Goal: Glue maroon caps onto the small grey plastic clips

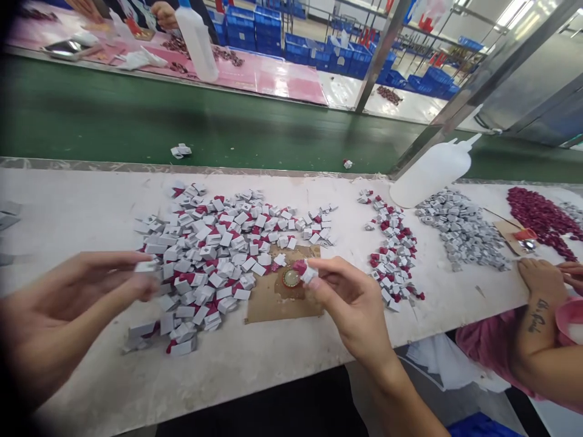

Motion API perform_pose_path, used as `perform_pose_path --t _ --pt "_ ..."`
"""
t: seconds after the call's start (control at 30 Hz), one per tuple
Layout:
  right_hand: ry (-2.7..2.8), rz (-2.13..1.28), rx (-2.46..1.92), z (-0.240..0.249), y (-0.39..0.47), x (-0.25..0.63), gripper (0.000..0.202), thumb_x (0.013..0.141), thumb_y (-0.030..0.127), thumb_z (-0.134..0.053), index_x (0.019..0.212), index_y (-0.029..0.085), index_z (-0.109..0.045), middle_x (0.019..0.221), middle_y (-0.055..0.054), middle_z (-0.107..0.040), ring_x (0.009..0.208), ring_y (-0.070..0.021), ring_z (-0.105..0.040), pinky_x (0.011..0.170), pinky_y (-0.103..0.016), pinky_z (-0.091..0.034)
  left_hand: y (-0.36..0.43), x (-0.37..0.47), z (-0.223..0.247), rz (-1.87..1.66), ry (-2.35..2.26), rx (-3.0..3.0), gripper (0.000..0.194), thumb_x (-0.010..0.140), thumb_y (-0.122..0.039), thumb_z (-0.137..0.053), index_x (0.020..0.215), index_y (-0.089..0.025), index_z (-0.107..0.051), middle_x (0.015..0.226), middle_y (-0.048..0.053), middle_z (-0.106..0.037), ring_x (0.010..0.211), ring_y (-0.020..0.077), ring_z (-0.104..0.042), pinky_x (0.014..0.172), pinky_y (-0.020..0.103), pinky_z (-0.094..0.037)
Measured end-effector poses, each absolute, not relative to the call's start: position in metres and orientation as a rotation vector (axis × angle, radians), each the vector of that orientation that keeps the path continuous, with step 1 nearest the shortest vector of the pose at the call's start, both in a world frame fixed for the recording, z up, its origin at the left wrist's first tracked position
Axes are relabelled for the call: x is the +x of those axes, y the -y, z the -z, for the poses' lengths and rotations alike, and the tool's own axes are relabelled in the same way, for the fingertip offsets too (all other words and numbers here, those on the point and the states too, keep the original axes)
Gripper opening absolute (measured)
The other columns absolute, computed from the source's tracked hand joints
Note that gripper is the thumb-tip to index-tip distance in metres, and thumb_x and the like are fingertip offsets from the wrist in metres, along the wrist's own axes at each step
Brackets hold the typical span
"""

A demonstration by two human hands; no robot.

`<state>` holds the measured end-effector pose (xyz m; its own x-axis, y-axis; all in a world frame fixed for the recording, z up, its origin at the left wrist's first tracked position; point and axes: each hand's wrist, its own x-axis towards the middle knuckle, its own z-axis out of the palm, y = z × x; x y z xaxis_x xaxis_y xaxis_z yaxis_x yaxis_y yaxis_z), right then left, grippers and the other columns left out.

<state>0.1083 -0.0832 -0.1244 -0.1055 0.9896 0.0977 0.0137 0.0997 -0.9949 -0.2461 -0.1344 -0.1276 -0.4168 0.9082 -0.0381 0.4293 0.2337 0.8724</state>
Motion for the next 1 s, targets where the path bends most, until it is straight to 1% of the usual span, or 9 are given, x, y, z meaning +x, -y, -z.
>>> perform_pose_path --t 0.07,0.1,0.23,0.33,0.47,0.63,0.73,0.83,1.0 --pt "1.249 -1.339 -1.010 0.120 0.076 0.104 0.016 0.104 0.040 -0.094 0.120 0.041 -0.095 0.115 -0.001 -0.092 0.094 -0.0252 -0.090 0.090 -0.044 -0.077 0.120 -0.207 0.112 -1.081 -1.665 1.175 0.025 0.095 -0.056 -0.089 0.115 -0.041 -0.086 0.091 -0.002 -0.089 0.086 0.0288 -0.087 0.077 0.041 -0.076" --pt "1.213 -1.386 -0.973 0.118 0.073 0.101 0.015 0.103 0.042 -0.095 0.118 0.041 -0.095 0.118 -0.001 -0.092 0.096 -0.0262 -0.090 0.092 -0.046 -0.078 0.112 -0.190 0.106 -1.075 -1.520 1.163 0.023 0.096 -0.054 -0.089 0.113 -0.038 -0.086 0.092 0.000 -0.090 0.085 0.0274 -0.087 0.076 0.038 -0.076" --pt "1.155 -1.454 -0.921 0.111 0.067 0.093 0.017 0.100 0.046 -0.097 0.116 0.040 -0.094 0.122 -0.002 -0.094 0.113 -0.0307 -0.091 0.105 -0.053 -0.076 0.088 -0.142 0.096 -1.104 -1.118 1.121 0.018 0.100 -0.045 -0.089 0.111 -0.030 -0.085 0.099 0.004 -0.091 0.092 0.0245 -0.089 0.089 0.035 -0.077" --pt "1.144 -1.469 -0.926 0.109 0.068 0.092 0.020 0.099 0.047 -0.098 0.116 0.037 -0.094 0.120 -0.003 -0.094 0.113 -0.0314 -0.091 0.110 -0.057 -0.074 0.081 -0.128 0.098 -1.095 -1.012 1.069 0.016 0.103 -0.040 -0.087 0.112 -0.027 -0.083 0.107 0.006 -0.091 0.101 0.0255 -0.090 0.094 0.037 -0.078" --pt "1.196 -1.437 -0.956 0.114 0.070 0.095 0.017 0.101 0.044 -0.096 0.115 0.036 -0.095 0.123 -0.005 -0.092 0.110 -0.0293 -0.090 0.105 -0.052 -0.076 0.080 -0.125 0.101 -1.075 -1.001 1.049 0.017 0.103 -0.039 -0.088 0.113 -0.027 -0.082 0.112 0.006 -0.090 0.106 0.0257 -0.089 0.097 0.037 -0.077" --pt "1.270 -1.419 -0.902 0.118 0.070 0.098 0.016 0.107 0.035 -0.090 0.121 0.041 -0.095 0.121 -0.002 -0.090 0.111 -0.0241 -0.087 0.100 -0.042 -0.075 0.081 -0.124 0.102 -1.078 -1.026 1.093 0.015 0.103 -0.037 -0.086 0.114 -0.028 -0.084 0.117 0.007 -0.090 0.110 0.0264 -0.088 0.100 0.038 -0.076" --pt "1.319 -1.401 -0.895 0.115 0.069 0.096 0.017 0.108 0.034 -0.089 0.121 0.040 -0.096 0.118 -0.003 -0.089 0.111 -0.0242 -0.086 0.098 -0.041 -0.076 0.079 -0.122 0.102 -1.082 -1.034 1.123 0.012 0.103 -0.035 -0.084 0.112 -0.028 -0.084 0.119 0.007 -0.090 0.111 0.0262 -0.088 0.099 0.038 -0.076" --pt "1.357 -1.392 -0.952 0.110 0.068 0.093 0.015 0.106 0.035 -0.091 0.120 0.038 -0.096 0.115 -0.005 -0.088 0.109 -0.0247 -0.086 0.095 -0.041 -0.077 0.079 -0.121 0.103 -1.081 -1.058 1.173 0.008 0.102 -0.033 -0.083 0.107 -0.027 -0.084 0.116 0.006 -0.090 0.108 0.0260 -0.089 0.098 0.037 -0.076" --pt "1.375 -1.403 -0.958 0.105 0.066 0.092 0.014 0.103 0.036 -0.093 0.116 0.036 -0.097 0.105 -0.004 -0.087 0.097 -0.0228 -0.086 0.081 -0.037 -0.078 0.079 -0.120 0.102 -1.093 -1.050 1.245 0.005 0.102 -0.030 -0.079 0.104 -0.028 -0.083 0.109 0.004 -0.089 0.099 0.0238 -0.088 0.089 0.034 -0.076"
